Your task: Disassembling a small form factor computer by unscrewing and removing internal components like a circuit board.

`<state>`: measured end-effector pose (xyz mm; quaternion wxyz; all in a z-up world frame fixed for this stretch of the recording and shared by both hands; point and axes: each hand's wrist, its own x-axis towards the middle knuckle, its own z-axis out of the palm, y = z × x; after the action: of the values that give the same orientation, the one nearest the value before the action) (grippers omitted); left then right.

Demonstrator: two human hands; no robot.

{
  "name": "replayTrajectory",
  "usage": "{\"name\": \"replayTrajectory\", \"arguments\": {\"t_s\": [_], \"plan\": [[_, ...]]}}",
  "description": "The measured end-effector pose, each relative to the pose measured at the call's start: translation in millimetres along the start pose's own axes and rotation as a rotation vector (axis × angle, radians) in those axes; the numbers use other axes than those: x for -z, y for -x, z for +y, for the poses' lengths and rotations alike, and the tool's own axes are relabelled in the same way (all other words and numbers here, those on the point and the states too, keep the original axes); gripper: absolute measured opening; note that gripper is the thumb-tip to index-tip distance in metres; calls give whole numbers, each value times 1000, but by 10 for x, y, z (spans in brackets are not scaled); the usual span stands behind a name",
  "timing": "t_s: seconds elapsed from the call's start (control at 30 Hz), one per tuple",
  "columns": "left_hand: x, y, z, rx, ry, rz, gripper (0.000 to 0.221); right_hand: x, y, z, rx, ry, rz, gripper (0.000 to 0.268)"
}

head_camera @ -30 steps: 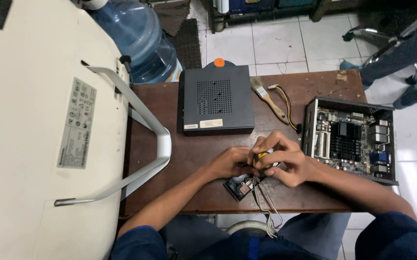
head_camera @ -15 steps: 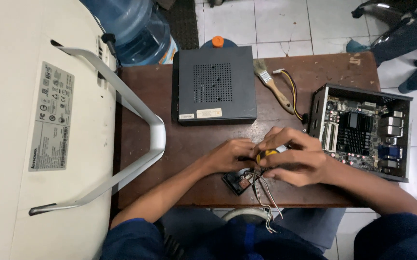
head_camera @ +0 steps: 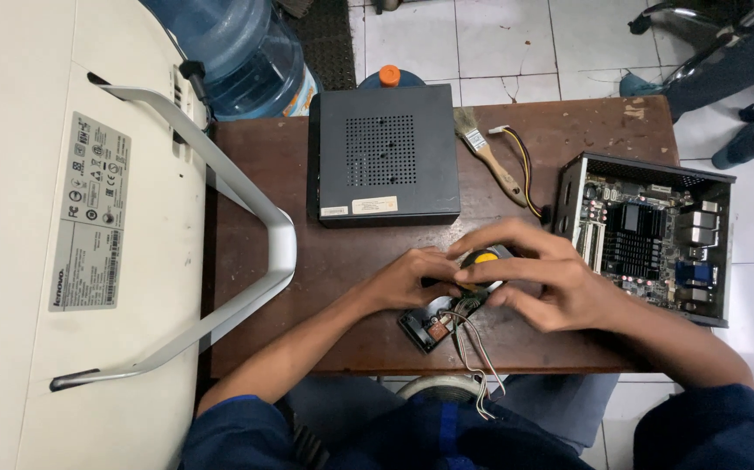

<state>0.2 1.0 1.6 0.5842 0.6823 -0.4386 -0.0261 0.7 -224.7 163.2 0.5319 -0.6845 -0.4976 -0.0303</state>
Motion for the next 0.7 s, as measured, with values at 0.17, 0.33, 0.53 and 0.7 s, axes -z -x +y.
{"name": "replayTrajectory", "arguments": {"t_s": [0.17,0.33,0.53,0.7], "plan": [[-34,38,-124,16,25,-4,6,-44,165,196,40,-37,145,15],[-71,84,-200,5,10,41,10,-36,38,-5,-30,-17,90,22],[-66,74,-190,18,17,28,11,-3,56,24,-23,10,1,28],[-53,53,-184,19,6,22,12,49,33,-50,-55,85,16,21]]}}
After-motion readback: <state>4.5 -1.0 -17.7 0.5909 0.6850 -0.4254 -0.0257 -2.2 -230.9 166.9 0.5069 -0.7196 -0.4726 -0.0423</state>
